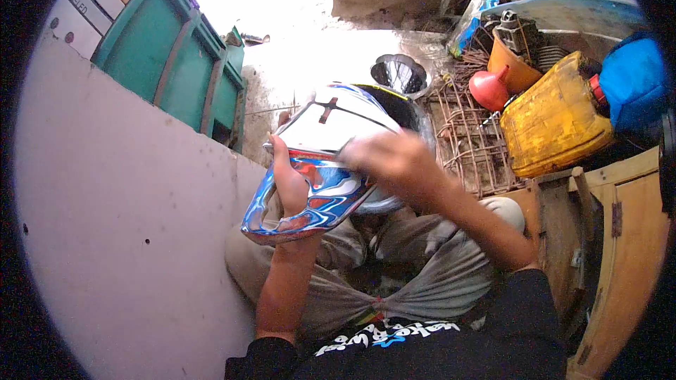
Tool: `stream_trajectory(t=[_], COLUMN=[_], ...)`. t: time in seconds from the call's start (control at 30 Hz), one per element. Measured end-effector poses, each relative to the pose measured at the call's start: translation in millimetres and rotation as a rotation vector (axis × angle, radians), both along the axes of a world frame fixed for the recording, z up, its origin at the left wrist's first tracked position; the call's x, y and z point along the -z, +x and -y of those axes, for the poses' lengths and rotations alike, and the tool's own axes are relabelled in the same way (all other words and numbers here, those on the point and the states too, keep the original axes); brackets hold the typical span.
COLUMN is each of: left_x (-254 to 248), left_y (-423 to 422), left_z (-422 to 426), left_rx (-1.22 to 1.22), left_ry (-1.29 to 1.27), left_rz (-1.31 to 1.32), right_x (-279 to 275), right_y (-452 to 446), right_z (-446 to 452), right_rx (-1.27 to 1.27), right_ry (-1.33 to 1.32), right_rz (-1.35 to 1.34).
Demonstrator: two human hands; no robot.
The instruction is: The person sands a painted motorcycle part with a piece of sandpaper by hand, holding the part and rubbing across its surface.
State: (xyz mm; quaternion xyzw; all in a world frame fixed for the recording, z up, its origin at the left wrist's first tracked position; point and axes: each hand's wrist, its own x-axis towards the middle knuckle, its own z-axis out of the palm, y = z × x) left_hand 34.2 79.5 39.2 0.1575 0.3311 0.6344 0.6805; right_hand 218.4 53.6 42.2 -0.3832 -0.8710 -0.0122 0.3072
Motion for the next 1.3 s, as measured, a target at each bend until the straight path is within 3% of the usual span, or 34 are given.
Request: stream_trajectory(t=[0.03, 0.07, 0.13, 0.23, 0.4, 0.53, 0.67, 0.8, 0.97, 1.07, 1.1, 1.23, 1.3], left_x=[-1, -1, -1, -3, 5, 15, 7, -11, 8, 7, 7, 8, 1], left_y=[-1, -3, -5, -3, -7, -11, -10, -2, -5, -3, -4, -4, -5], left_z=[1, 2, 3, 2, -2, -1, 0, 5, 2, 4, 4, 0, 4], left_rx=[0.004, 0.009, 0.008, -0.014, 0.046, 0.08, 0.079, -0.017, 0.005, -0.038, -0.034, -0.01, 0.021], left_ry=[-0.002, -0.005, -0.007, -0.057, 0.003, 0.042, 0.031, -0.056, 0.039, 0.023, 0.053, 0.0, 0.034], left_rz=[-0.001, -0.011, -0.02, 0.018, 0.06, 0.053, 0.039, -0.029, 0.081, 0.013, -0.012, -0.03, -0.059], right_x=[-8, -9, -9, -7, -14, -12, -18, -4, -21, -8, -2, -14, -5], right_y=[-19, -29, -21, 6, -20, 7, -26, 7, -24, 4, 12, -25, -11], right_z=[13, 31, 27, -16, 15, -8, 24, -10, 25, -3, -12, 24, 7], right_rx=[-0.171, -0.204, -0.159, 0.104, -0.212, 0.008, -0.287, 0.017, -0.263, -0.007, 0.058, -0.292, -0.145], right_ry=[0.035, 0.103, 0.105, -0.026, 0.08, 0.008, 0.089, -0.031, 0.097, -0.075, -0.016, 0.115, 0.058], right_rz=[-0.153, -0.121, 0.031, 0.008, -0.015, 0.061, -0.102, -0.055, -0.092, 0.022, 0.02, -0.128, -0.047])
